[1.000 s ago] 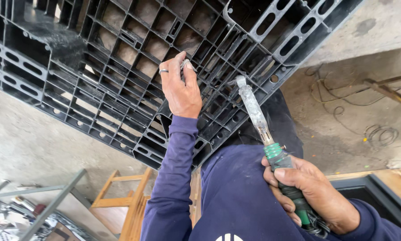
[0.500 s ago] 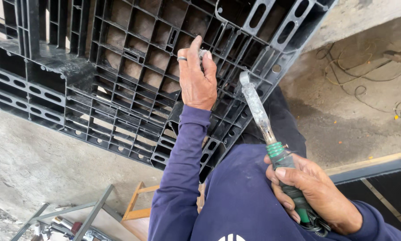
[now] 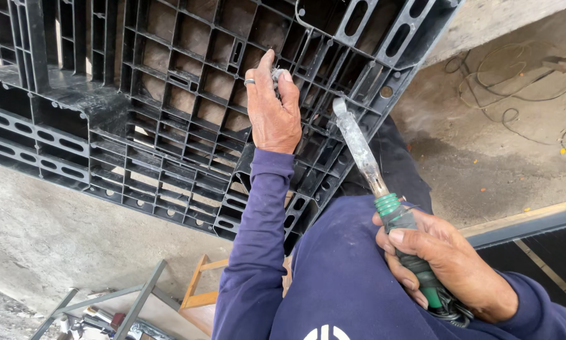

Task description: The person repairs a plastic pallet by melting and shaping small pieces of plastic into the grid with a soldering tool and their hands.

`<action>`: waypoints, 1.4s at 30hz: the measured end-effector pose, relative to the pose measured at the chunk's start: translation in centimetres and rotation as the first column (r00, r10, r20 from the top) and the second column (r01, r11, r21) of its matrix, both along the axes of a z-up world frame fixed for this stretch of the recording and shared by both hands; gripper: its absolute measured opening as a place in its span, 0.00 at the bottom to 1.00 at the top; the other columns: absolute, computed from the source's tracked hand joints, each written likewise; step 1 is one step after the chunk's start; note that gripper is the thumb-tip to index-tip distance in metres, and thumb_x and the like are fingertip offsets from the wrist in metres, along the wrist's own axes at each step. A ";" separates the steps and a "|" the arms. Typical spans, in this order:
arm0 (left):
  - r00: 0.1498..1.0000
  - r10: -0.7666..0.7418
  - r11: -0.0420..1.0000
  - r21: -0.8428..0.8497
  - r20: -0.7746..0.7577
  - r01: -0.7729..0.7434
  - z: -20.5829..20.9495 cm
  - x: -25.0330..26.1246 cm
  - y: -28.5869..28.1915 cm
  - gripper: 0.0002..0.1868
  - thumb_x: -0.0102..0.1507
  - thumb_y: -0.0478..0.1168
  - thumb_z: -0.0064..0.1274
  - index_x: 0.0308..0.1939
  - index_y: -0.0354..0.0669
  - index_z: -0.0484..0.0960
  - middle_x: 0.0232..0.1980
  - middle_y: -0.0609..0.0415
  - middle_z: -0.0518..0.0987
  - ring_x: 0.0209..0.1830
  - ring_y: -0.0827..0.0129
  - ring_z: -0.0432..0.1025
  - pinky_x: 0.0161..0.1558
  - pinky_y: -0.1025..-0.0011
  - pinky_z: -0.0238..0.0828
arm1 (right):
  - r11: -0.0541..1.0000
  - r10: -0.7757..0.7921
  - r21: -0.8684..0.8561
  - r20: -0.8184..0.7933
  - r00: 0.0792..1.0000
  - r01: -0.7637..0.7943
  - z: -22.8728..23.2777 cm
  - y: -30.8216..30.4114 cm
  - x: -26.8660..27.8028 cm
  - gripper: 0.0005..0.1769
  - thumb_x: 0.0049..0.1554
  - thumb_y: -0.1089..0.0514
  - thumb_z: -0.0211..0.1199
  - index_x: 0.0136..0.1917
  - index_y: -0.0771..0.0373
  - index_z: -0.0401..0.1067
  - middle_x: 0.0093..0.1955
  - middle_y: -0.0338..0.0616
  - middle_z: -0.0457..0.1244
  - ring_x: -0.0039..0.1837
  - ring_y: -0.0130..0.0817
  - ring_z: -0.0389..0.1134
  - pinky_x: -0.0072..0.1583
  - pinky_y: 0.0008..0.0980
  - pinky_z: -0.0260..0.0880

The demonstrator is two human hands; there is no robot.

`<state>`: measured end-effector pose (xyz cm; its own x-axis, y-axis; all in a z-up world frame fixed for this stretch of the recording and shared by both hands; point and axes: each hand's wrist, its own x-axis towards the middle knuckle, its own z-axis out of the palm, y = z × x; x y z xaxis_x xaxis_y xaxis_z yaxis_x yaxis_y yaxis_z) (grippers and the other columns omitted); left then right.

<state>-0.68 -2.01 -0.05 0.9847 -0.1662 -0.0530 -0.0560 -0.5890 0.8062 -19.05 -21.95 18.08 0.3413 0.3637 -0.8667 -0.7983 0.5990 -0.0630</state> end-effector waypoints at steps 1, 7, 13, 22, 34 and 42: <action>1.000 -0.004 1.000 -0.013 0.005 0.004 0.0 0.0 0.1 0.20 0.75 0.37 0.46 0.70 0.35 0.68 0.52 0.47 0.72 0.48 0.64 0.74 0.49 0.68 0.76 | 1.000 0.014 -0.011 0.010 1.000 -0.014 0.1 0.0 0.0 0.23 0.65 0.56 0.59 0.66 0.74 0.63 0.41 0.46 0.60 0.30 0.26 0.61 0.26 0.27 0.66; 1.000 -0.007 1.000 0.022 -0.010 0.007 -0.1 0.1 0.2 0.20 0.75 0.36 0.46 0.70 0.35 0.68 0.51 0.47 0.73 0.47 0.61 0.73 0.49 0.66 0.74 | 0.999 0.040 -0.035 0.000 0.999 -0.040 0.4 -0.1 0.3 0.24 0.64 0.55 0.58 0.66 0.73 0.63 0.40 0.45 0.61 0.30 0.27 0.62 0.26 0.27 0.65; 1.000 0.007 1.000 -0.007 0.012 -0.007 -0.3 0.1 0.1 0.20 0.75 0.37 0.46 0.70 0.35 0.68 0.53 0.46 0.73 0.48 0.61 0.74 0.51 0.66 0.76 | 1.000 0.005 0.002 -0.016 1.000 -0.005 0.3 -0.3 0.2 0.24 0.65 0.54 0.59 0.67 0.73 0.60 0.37 0.48 0.61 0.29 0.28 0.62 0.25 0.28 0.66; 1.000 0.003 1.000 0.005 -0.015 -0.002 -0.5 0.0 0.3 0.20 0.75 0.37 0.45 0.70 0.36 0.69 0.53 0.47 0.73 0.48 0.62 0.74 0.49 0.67 0.77 | 1.000 -0.001 -0.011 -0.025 1.000 0.000 0.3 -0.1 0.2 0.24 0.65 0.55 0.59 0.67 0.73 0.60 0.40 0.47 0.61 0.29 0.27 0.62 0.25 0.27 0.65; 1.000 0.026 0.999 -0.033 0.004 -0.025 0.6 0.6 -0.2 0.19 0.76 0.37 0.44 0.70 0.35 0.68 0.53 0.47 0.73 0.49 0.63 0.74 0.51 0.68 0.77 | 0.997 0.007 0.074 0.026 1.000 -0.009 -0.1 -0.9 -0.2 0.23 0.65 0.56 0.57 0.66 0.73 0.58 0.40 0.49 0.59 0.28 0.29 0.61 0.25 0.27 0.64; 0.999 0.040 0.999 0.004 0.008 -0.040 0.7 0.6 -0.2 0.19 0.75 0.37 0.45 0.69 0.34 0.69 0.53 0.46 0.73 0.48 0.62 0.74 0.51 0.66 0.76 | 0.999 0.041 0.021 -0.036 0.999 -0.040 -0.1 -0.3 0.4 0.23 0.64 0.56 0.57 0.66 0.73 0.60 0.43 0.50 0.60 0.28 0.29 0.62 0.25 0.28 0.65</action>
<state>-0.11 -2.26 0.64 0.9909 -0.1267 -0.0459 -0.0388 -0.5945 0.8032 -18.67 -22.28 18.00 0.2942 0.3945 -0.8705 -0.8233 0.5672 -0.0213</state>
